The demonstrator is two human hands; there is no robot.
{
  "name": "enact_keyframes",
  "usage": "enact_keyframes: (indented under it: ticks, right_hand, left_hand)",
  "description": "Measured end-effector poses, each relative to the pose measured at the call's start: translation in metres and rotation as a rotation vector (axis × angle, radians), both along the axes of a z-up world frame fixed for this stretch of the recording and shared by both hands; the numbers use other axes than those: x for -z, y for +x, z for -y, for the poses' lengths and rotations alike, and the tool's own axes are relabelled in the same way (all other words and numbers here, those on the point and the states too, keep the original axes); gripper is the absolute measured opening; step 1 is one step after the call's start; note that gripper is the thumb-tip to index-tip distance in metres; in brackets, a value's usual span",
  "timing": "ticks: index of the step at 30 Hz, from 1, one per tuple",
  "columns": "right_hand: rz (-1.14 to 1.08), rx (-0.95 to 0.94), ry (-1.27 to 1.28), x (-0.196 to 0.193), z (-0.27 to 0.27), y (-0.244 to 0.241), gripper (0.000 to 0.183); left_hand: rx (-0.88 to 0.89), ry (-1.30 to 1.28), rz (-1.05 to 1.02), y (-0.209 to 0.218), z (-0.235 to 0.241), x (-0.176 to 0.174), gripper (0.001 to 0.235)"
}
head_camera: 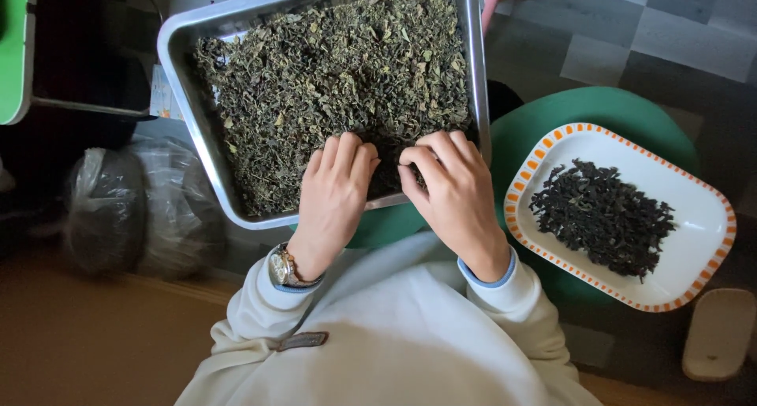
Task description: The person sits with a metal tray of dried green leaves and a small white plate. They use both hands to pick up small portions of the leaves from the tray, separate them, and place the selected pieces onto the plate.
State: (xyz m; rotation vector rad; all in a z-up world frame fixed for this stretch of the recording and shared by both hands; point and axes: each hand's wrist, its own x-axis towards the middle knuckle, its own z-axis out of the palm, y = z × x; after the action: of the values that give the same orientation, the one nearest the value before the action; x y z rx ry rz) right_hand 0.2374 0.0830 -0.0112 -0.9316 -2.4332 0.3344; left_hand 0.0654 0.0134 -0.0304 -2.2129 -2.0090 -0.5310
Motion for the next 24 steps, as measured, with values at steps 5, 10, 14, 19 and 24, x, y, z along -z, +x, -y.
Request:
enact_keyframes:
  ticks: [5,10,14,19,24]
  right_hand:
    - [-0.218,-0.028,-0.143,-0.01,0.01,0.01,0.011]
    - [-0.454,-0.05,-0.332,-0.021,0.019,0.004,0.008]
    - [-0.597,-0.08,-0.364,-0.031,0.025,-0.008,0.009]
    - [-0.666,-0.106,-0.266,-0.027,0.026,-0.011,0.006]
    - [-0.603,-0.066,-0.096,-0.024,0.028,-0.012,0.01]
  left_hand:
    - [0.076,0.074,0.278,-0.01,0.002,-0.005,0.008]
    - [0.124,0.123,0.779,-0.012,0.003,-0.02,0.006]
    - [0.134,0.082,1.182,-0.003,0.008,-0.027,0.003]
    - [0.206,-0.005,1.527,0.006,0.01,-0.018,0.004]
    - [0.177,-0.054,1.675,0.014,0.011,-0.013,0.002]
